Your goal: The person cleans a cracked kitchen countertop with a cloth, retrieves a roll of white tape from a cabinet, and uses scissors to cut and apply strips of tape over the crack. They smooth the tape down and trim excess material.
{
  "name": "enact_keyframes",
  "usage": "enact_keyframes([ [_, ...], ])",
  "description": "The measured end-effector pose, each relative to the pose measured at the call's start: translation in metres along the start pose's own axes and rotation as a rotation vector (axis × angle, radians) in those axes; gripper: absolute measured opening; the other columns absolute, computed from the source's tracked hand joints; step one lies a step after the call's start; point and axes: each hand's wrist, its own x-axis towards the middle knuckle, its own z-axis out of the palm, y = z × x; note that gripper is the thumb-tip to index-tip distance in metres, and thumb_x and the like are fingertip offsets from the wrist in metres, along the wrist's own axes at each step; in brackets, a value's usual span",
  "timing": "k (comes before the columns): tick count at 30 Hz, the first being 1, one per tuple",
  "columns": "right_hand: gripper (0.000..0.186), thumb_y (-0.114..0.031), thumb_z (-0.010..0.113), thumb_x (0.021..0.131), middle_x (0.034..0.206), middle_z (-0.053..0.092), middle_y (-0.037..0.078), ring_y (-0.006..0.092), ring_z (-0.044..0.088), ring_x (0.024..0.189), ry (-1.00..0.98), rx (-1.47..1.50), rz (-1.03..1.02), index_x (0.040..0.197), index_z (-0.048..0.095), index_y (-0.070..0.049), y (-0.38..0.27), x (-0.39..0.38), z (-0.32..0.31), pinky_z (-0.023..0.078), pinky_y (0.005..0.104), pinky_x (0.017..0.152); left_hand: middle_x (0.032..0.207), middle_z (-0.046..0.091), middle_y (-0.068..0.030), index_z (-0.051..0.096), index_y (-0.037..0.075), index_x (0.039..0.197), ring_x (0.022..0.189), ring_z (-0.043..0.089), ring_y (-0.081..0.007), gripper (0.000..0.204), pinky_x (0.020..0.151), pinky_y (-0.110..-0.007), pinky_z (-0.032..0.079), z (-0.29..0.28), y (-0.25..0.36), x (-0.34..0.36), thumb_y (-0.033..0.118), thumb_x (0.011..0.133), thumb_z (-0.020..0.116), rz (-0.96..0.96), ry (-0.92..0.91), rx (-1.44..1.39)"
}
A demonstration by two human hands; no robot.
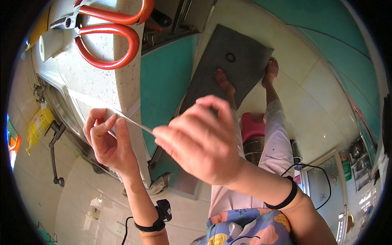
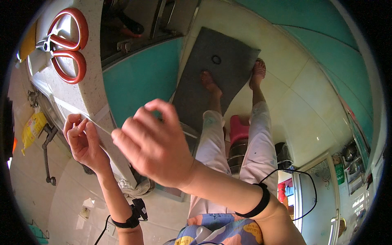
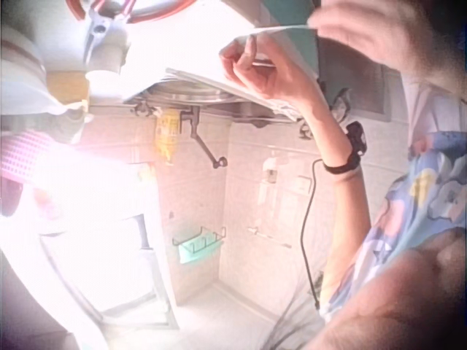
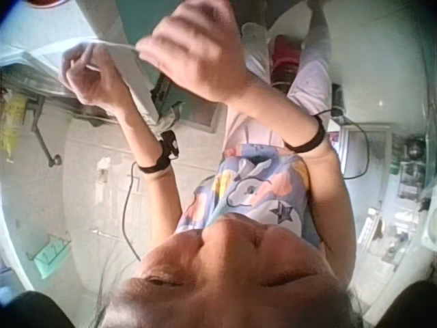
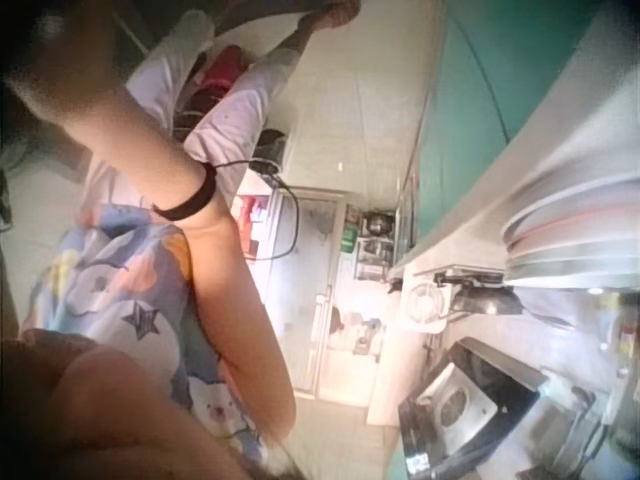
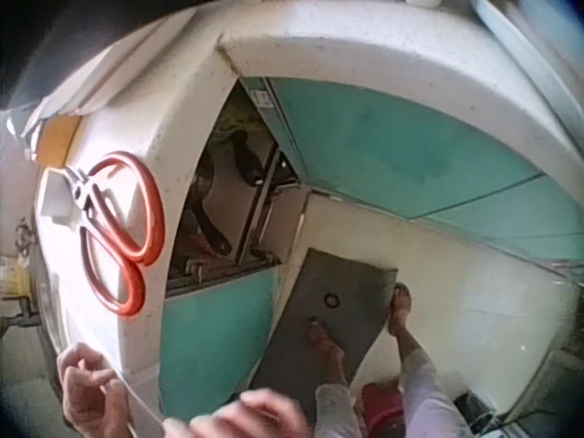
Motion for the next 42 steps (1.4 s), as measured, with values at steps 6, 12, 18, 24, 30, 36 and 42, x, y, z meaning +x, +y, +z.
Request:
enact_keyframes([
  [6,0.007,-0.011,0.077,0.079,0.071,0.065,0.002,0.021,0.06,0.069,-0.026,0.249,0.32,0.08,0.071,-0.008,0.036,0.009,0.03,0.045,0.0357,0.076,0.122,0.054,-0.0092,0.063,0.003,0.095,0.106,0.057,-0.0192,0.02,0.099,-0.038,0.045,0.002,0.002,0.001,-0.008,0.083,0.074,-0.024,0.029,0.029],
  [12,0.006,-0.014,0.076,0.079,0.073,0.067,0.002,0.0206,0.061,0.072,0.005,0.243,0.278,0.079,0.072,-0.009,0.055,0.019,0.065,0.045,0.0348,0.074,0.121,0.054,-0.0113,0.061,0.003,0.093,0.107,0.057,-0.0204,0.023,0.1,-0.041,0.045,0.007,0.002,0.001,-0.006,0.08,0.078,0.018,0.059,0.129],
  [18,0.004,-0.015,0.074,0.081,0.075,0.07,0.001,0.021,0.062,0.081,-0.064,0.269,0.265,0.077,0.074,-0.013,0.062,0.029,0.084,0.044,0.0379,0.083,0.119,0.055,-0.012,0.057,0.003,0.094,0.11,0.055,-0.0208,0.026,0.097,-0.038,0.045,0.01,0.005,0.0,-0.008,0.081,0.076,0.057,0.086,0.202],
  [24,0.004,-0.015,0.077,0.079,0.077,0.072,0.001,0.0224,0.062,0.086,-0.083,0.418,0.353,0.082,0.077,-0.013,0.065,0.034,0.089,0.049,0.0364,0.084,0.113,0.053,-0.0109,0.051,0.007,0.096,0.109,0.053,-0.0237,0.043,0.097,-0.042,0.044,0.015,0.004,0.004,0.0,0.072,0.086,0.071,0.069,0.357],
  [30,0.028,-0.015,0.078,0.079,0.102,0.073,0.008,0.0196,0.064,0.088,-0.161,0.641,0.616,0.107,0.075,-0.012,0.088,0.026,0.084,0.054,0.0328,0.08,0.111,0.049,-0.011,0.044,0.008,0.096,0.109,0.049,-0.0273,0.055,0.097,-0.042,0.04,0.028,0.015,0.014,0.009,0.066,0.091,0.135,0.021,0.718],
  [36,0.03,-0.011,0.074,0.085,0.105,0.073,0.01,0.0118,0.065,0.076,0.013,0.621,0.717,0.114,0.07,-0.004,0.109,0.0,0.058,0.053,0.0264,0.07,0.112,0.048,-0.0123,0.043,0.008,0.097,0.113,0.046,-0.0303,0.06,0.097,-0.043,0.039,0.031,0.012,0.01,0.012,0.064,0.092,0.131,0.057,0.822],
  [42,0.018,-0.011,0.068,0.093,0.089,0.075,0.007,0.008,0.066,0.079,-0.172,0.578,0.56,0.106,0.074,-0.002,0.059,0.011,0.05,0.051,0.0231,0.07,0.121,0.048,-0.0123,0.048,0.005,0.107,0.117,0.047,-0.0278,0.053,0.099,-0.043,0.041,0.013,0.013,0.008,0.009,0.072,0.087,0.102,-0.076,0.677],
])
